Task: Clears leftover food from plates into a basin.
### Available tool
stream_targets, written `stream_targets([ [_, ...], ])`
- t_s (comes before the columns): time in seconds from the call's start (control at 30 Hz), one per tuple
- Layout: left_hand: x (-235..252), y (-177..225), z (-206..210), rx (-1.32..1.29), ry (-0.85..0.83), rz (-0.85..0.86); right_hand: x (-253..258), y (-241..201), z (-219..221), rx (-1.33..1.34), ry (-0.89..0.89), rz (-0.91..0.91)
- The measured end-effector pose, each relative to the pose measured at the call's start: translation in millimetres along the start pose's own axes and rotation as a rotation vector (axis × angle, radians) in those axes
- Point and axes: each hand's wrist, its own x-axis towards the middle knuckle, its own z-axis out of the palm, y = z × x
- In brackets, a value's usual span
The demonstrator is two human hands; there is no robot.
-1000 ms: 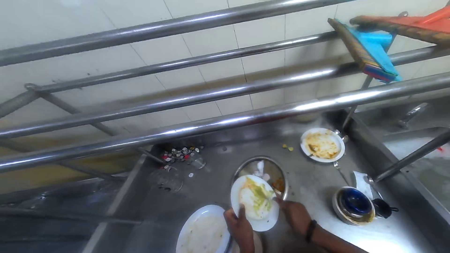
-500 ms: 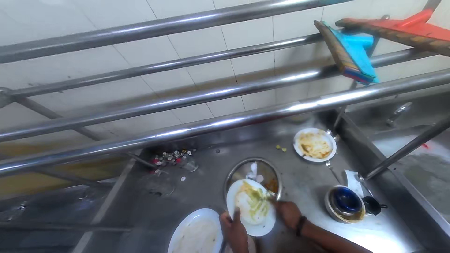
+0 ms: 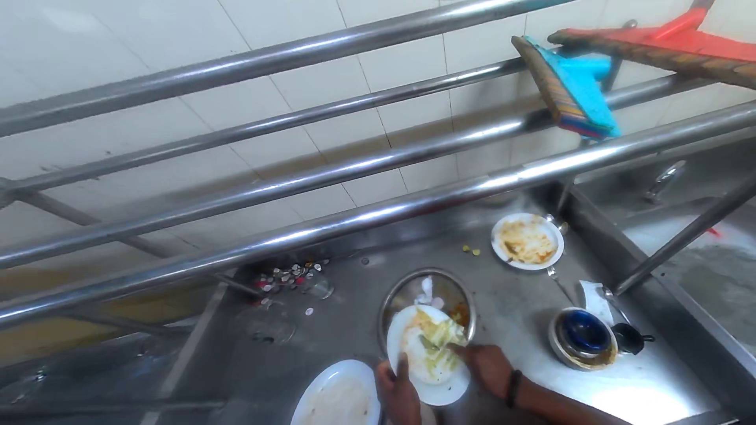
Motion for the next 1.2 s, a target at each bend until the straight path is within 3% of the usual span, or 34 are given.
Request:
stream_targets([
  [0.17, -1, -2, 1, -0.009, -0.044, -0.002, 11, 22, -8, 0.019, -0.024, 0.203],
  [0.33, -8, -3, 5, 0.081, -0.058, 0.076, -16, -43, -43, 0.097, -0.123, 0.007],
  [0.43, -18, -1, 13, 0.178, -0.078, 0.152, -8, -68, -55, 0.079, -0.156, 0.05],
  [0.6, -26, -2, 6, 0.121, -0.054, 0.175, 23, -33, -62, 0.064, -0.22, 0.212],
  [0.83, -14, -2, -2, 0.063, -0.02, 0.127, -17, -33, -26, -0.029, -0.156, 0.011],
  [1.0, -16, 4, -4, 0.0, -0.006, 0.063, 8, 19, -17, -0.018, -0.059, 0.254],
  [1.13, -13, 1, -4, -0.029, -0.011, 0.05, -14, 7, -6, -0.012, 0.014, 0.032],
  [1.2, -13, -2, 1, -0.022, -0.034, 0.049, -10, 12, -2, -0.025, -0.009, 0.071],
])
